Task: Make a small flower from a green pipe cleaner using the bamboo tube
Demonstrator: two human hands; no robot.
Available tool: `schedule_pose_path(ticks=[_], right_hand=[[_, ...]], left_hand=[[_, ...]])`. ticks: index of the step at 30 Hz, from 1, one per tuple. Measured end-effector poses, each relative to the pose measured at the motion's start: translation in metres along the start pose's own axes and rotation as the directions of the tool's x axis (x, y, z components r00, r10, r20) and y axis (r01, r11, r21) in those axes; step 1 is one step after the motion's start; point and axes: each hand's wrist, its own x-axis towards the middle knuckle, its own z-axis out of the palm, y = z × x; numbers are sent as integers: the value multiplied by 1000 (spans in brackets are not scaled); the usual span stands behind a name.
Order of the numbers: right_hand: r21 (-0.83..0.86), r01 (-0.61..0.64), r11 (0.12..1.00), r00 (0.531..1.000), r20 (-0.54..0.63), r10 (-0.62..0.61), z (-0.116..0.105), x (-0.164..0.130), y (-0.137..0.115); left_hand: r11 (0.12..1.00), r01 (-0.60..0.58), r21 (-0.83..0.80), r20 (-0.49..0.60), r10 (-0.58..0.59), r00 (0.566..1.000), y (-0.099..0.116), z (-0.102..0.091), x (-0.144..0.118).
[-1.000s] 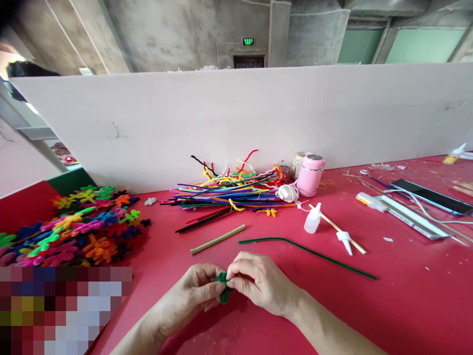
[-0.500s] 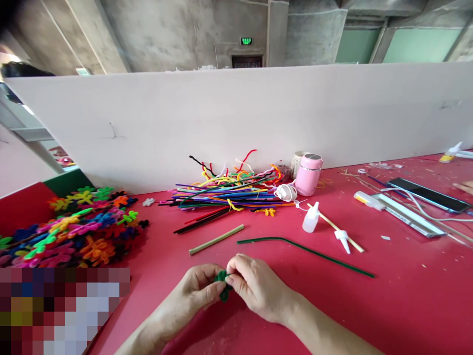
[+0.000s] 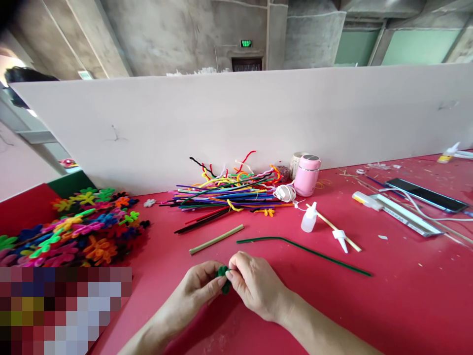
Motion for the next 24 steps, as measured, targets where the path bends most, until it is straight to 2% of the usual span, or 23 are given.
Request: schedule_pose_path(ticks=[6, 11, 15, 18, 21, 24], right_hand=[[233, -91, 968, 996, 11, 91, -5, 3, -8], [474, -260, 841, 965, 111, 236, -2, 3, -9], [680, -359, 640, 931, 211, 298, 3, 4, -7], [791, -456, 409, 878, 325, 352, 4, 4, -7], [841, -514, 169, 827, 434, 358, 5, 4, -9], [848, -529, 31, 808, 492, 323, 7, 4, -9]], left_hand=[[973, 32, -229, -21, -38, 999, -4, 0, -1], [975, -16, -224, -118, -11, 993, -4, 4, -1], [965, -40, -258, -157, -1, 988, -6, 8, -1], [946, -51, -321, -170, -5, 985, -8, 11, -1], [913, -77, -401, -172, 7, 985, -9, 14, -2], [887, -85, -454, -169, 8, 986, -9, 16, -2]])
